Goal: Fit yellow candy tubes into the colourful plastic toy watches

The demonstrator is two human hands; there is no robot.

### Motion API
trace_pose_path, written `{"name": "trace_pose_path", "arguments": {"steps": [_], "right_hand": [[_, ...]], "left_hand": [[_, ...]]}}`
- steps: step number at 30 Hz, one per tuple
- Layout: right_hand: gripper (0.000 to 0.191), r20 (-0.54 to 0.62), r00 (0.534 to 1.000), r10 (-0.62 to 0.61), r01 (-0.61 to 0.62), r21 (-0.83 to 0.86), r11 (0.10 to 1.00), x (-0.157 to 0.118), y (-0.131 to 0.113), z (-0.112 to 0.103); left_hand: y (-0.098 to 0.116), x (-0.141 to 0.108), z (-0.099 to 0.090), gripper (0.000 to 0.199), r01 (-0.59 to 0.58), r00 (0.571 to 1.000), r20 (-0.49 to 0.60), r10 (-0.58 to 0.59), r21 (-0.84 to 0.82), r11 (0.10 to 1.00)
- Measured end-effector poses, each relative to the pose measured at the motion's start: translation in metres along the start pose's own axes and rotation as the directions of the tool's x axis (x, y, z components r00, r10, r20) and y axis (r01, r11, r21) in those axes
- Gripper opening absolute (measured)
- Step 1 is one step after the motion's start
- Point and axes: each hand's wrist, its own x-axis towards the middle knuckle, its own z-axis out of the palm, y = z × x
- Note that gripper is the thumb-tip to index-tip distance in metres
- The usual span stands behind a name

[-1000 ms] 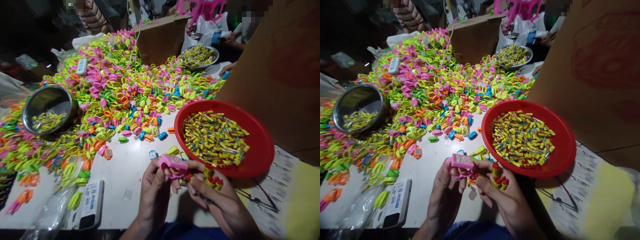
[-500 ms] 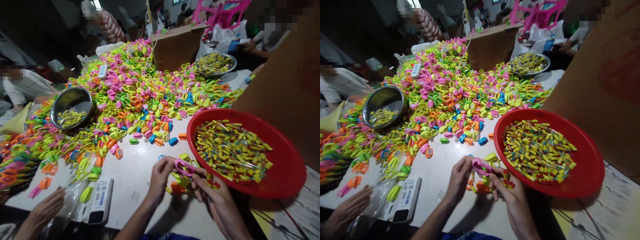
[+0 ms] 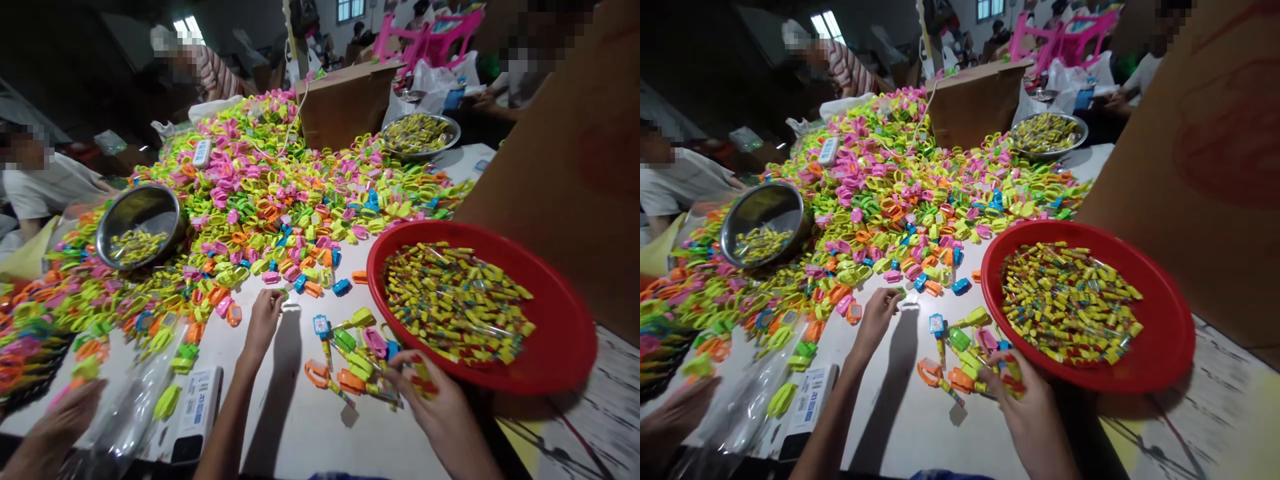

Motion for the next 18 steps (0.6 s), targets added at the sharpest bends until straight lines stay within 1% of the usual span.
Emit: {"name": "trace_pose_path", "arguments": {"steps": [1,2,3,4,6,7,9,11,13,16,18], "right_hand": [[0.056,0.087,0.993,0.081,-0.087,0.073,0.994,0.001,-0.006,0.003],[0.061,0.174,0.973,0.154,-0.180,0.148,0.973,0.001,-0.013,0.006],[0.063,0.249,0.949,0.194,-0.252,0.228,0.940,0.002,-0.021,0.008],[0.062,0.313,0.929,0.200,-0.298,0.309,0.903,0.001,-0.030,0.009],[0.057,0.358,0.922,0.149,-0.309,0.447,0.839,-0.001,-0.049,0.008],[0.053,0.366,0.923,0.120,-0.301,0.492,0.817,-0.003,-0.058,0.006],[0.048,0.374,0.924,0.075,-0.283,0.541,0.792,-0.008,-0.072,0.000],[0.049,0.381,0.923,0.048,-0.271,0.559,0.784,-0.013,-0.081,-0.006],[0.052,0.389,0.921,0.035,-0.265,0.557,0.787,-0.017,-0.084,-0.012],[0.053,0.400,0.916,0.039,-0.262,0.519,0.814,-0.019,-0.083,-0.018],[0.055,0.379,0.923,0.065,-0.256,0.478,0.840,-0.020,-0.082,-0.020]], "left_hand": [[0.013,-0.009,0.004,0.024,-0.036,0.999,0.022,0.037,-0.040,0.999],[0.027,-0.020,0.007,0.024,-0.073,0.996,0.039,0.076,-0.084,0.994],[0.043,-0.032,0.011,0.024,-0.109,0.991,0.058,0.118,-0.128,0.986],[0.060,-0.044,0.013,0.024,-0.142,0.985,0.078,0.156,-0.164,0.976],[0.092,-0.068,0.018,0.017,-0.215,0.964,0.107,0.243,-0.223,0.951],[0.106,-0.079,0.020,0.014,-0.283,0.942,0.108,0.317,-0.246,0.927],[0.127,-0.096,0.025,0.017,-0.442,0.879,0.092,0.468,-0.216,0.871],[0.139,-0.107,0.030,0.022,-0.591,0.798,0.058,0.600,-0.122,0.798],[0.144,-0.112,0.034,0.025,-0.678,0.734,0.037,0.678,-0.030,0.735],[0.143,-0.116,0.035,0.030,-0.731,0.683,0.056,0.728,0.049,0.681],[0.142,-0.117,0.035,0.033,-0.755,0.656,0.086,0.750,0.087,0.650]]}}
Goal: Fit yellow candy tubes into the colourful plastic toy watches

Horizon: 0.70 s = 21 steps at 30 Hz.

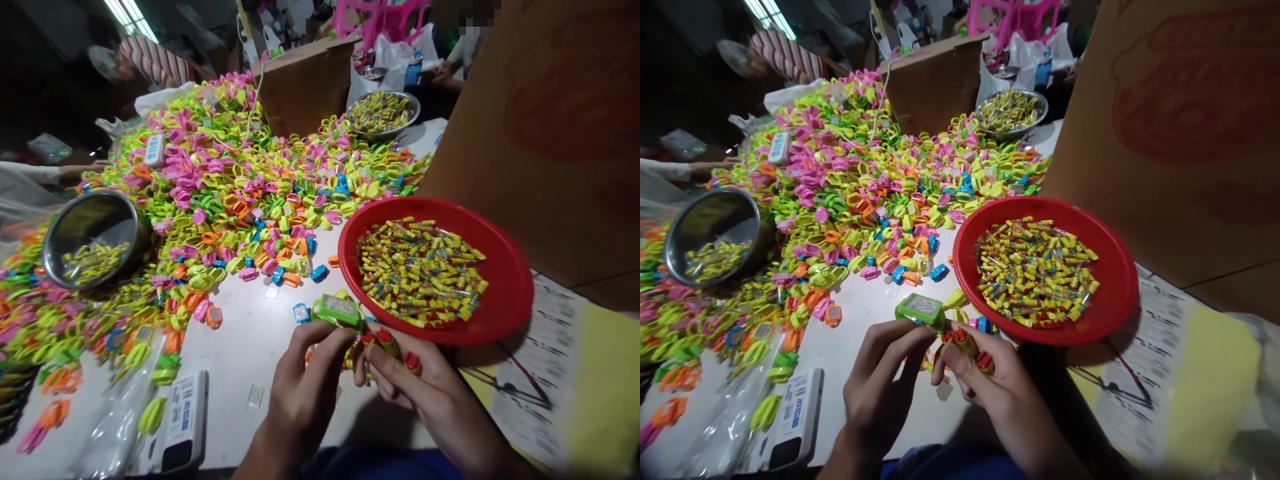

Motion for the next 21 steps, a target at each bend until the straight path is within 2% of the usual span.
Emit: {"name": "trace_pose_path", "arguments": {"steps": [7,12,15,18,21], "right_hand": [[0.086,-0.127,0.992,0.011,-0.022,-0.089,0.996,-0.002,0.003,-0.004],[0.066,-0.235,0.965,-0.117,0.056,-0.251,0.966,-0.001,0.011,-0.010],[0.060,-0.218,0.962,-0.163,0.105,-0.256,0.961,0.007,0.016,-0.012],[0.061,-0.167,0.982,-0.091,0.054,-0.210,0.976,0.020,0.030,-0.015],[0.069,-0.115,0.993,-0.020,-0.003,-0.204,0.979,0.035,0.053,-0.020]], "left_hand": [[0.002,0.002,-0.001,0.037,-0.130,0.991,0.002,0.130,0.125,0.984],[0.001,0.001,0.002,0.031,-0.164,0.986,0.011,0.164,0.142,0.976],[-0.005,-0.006,0.009,0.033,-0.175,0.984,-0.007,0.179,0.152,0.973],[-0.018,-0.021,0.017,0.039,-0.188,0.982,0.026,0.186,0.111,0.976],[-0.046,-0.038,0.020,0.032,-0.179,0.983,0.047,0.176,0.081,0.980]]}}
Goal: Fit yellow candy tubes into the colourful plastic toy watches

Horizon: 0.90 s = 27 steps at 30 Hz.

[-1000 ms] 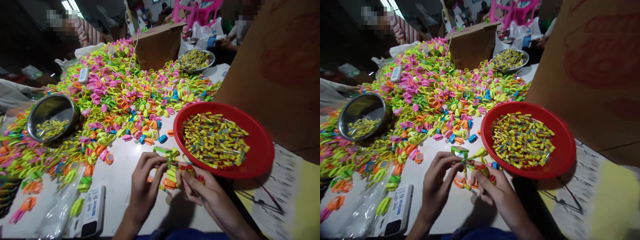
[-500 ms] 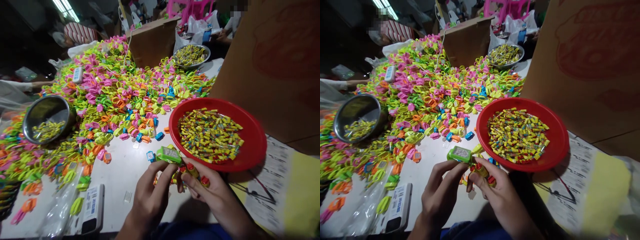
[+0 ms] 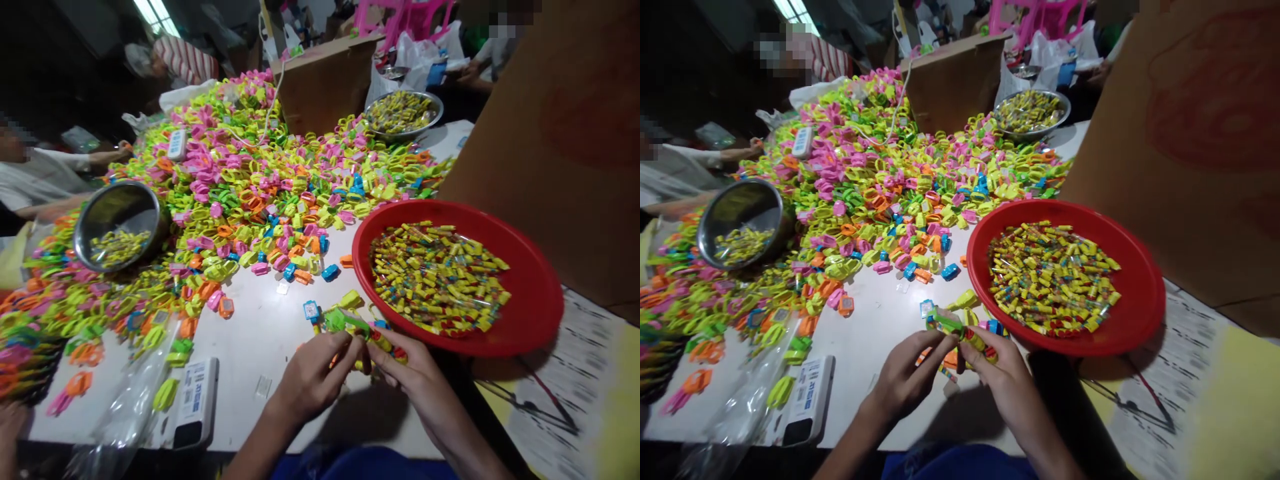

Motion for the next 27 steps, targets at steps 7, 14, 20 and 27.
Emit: {"name": "trace_pose_path", "arguments": {"steps": [7,14,20,27], "right_hand": [[0.073,-0.058,0.998,-0.015,0.010,-0.097,0.995,0.014,0.039,-0.003],[0.076,-0.166,0.982,-0.090,0.036,-0.303,0.952,-0.008,0.031,-0.019],[0.066,-0.113,0.993,-0.021,0.004,-0.148,0.989,-0.017,0.004,-0.006],[0.058,-0.057,0.997,-0.059,0.056,-0.057,0.997,-0.028,-0.028,0.008]], "left_hand": [[-0.121,-0.038,-0.035,0.034,0.709,0.701,-0.301,-0.647,0.196,0.677],[-0.141,-0.070,-0.051,0.032,0.934,0.343,-0.227,-0.911,-0.014,0.356],[-0.071,-0.037,-0.006,0.056,0.900,0.325,0.183,-0.928,-0.362,0.243],[0.022,0.034,-0.009,0.037,0.632,0.448,0.547,-0.707,-0.753,-0.183]]}}
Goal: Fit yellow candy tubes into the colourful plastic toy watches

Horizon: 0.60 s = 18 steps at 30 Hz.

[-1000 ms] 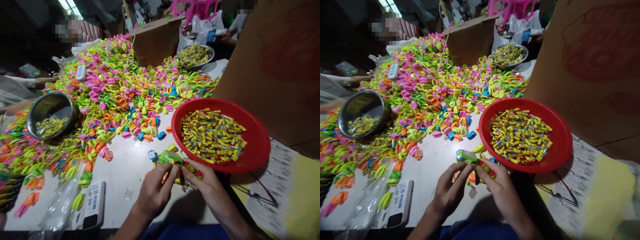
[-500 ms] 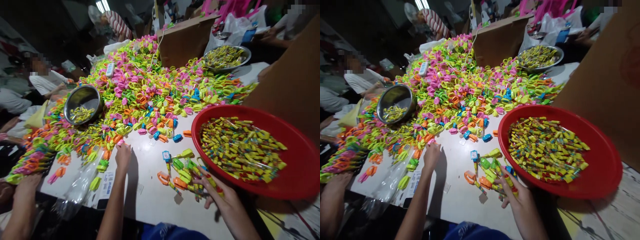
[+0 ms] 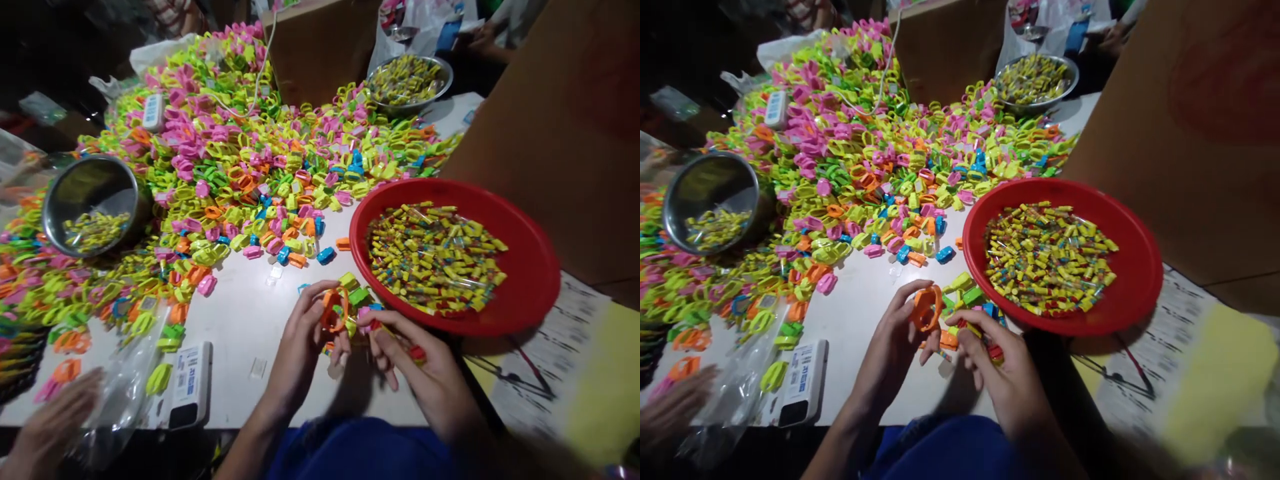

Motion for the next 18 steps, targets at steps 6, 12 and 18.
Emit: {"name": "trace_pose_path", "arguments": {"steps": [6,12,18], "right_hand": [[0.042,-0.040,0.986,-0.163,0.158,-0.100,0.982,-0.005,-0.029,-0.011],[0.044,0.045,0.997,-0.069,0.070,-0.019,0.997,-0.011,-0.027,-0.011],[0.045,0.079,0.997,-0.006,0.000,0.085,0.996,-0.018,-0.022,0.010]], "left_hand": [[0.020,-0.012,0.020,0.031,-0.072,0.995,0.077,0.071,0.010,0.997],[0.022,-0.008,0.026,0.025,-0.288,0.946,-0.128,0.299,0.097,0.953],[0.009,-0.011,0.022,0.039,-0.383,0.893,-0.132,0.430,0.278,0.881]]}}
